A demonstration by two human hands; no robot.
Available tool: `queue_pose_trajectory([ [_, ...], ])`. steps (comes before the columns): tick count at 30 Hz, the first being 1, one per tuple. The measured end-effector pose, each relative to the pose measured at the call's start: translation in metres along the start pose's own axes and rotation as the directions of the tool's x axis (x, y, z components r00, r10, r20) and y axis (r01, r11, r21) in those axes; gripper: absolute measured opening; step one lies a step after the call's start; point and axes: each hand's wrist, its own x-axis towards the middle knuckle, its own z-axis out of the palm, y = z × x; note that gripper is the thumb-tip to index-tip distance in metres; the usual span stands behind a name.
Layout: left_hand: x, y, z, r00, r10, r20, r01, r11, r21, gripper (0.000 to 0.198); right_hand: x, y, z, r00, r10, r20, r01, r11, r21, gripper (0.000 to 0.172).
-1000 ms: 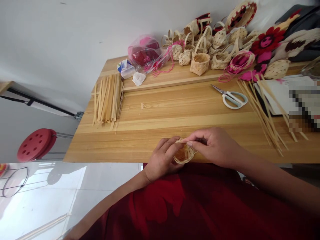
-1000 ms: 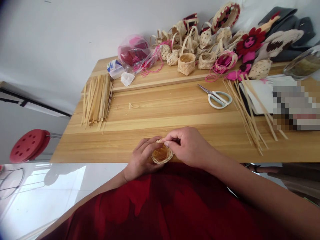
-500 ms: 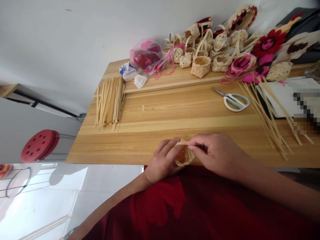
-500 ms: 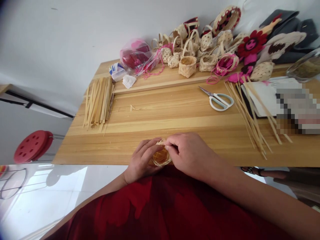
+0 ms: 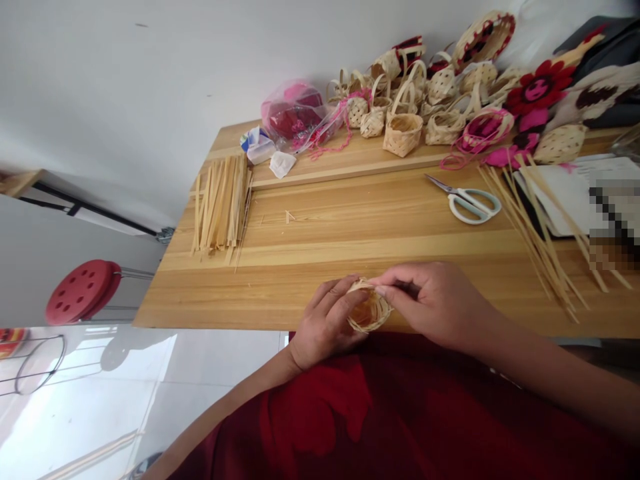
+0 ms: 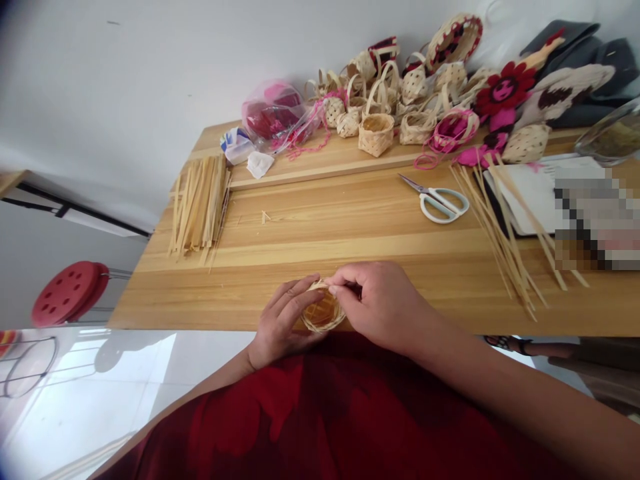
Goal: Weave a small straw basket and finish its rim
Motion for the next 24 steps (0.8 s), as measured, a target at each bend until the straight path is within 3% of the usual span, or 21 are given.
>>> queue_pose_trajectory([
  [4, -0.001, 0.001, 0.0, 1.0, -0.014, -0.006, 0.014, 1.0, -0.024, 0.044, -0.002, -0.001, -0.002, 1.0, 0.015, 0.015, -0.015, 1.0, 0.003, 0.021],
  [15, -0.004, 0.001, 0.002, 0.999, -0.052, 0.01, 0.053, 0.996, -0.067, 0.048, 0.003, -0.002, -0.001, 0.995, -0.099, 0.021, 0.099, 0.995, 0.006, 0.021],
  [24, -0.002, 0.003, 0.0, 0.998, -0.055, 0.012, 0.056, 0.997, -0.058, 0.046, 0.007, -0.01, -0.006, 0.99, -0.072, 0.123, 0.096, 0.975, -0.199, 0.026],
])
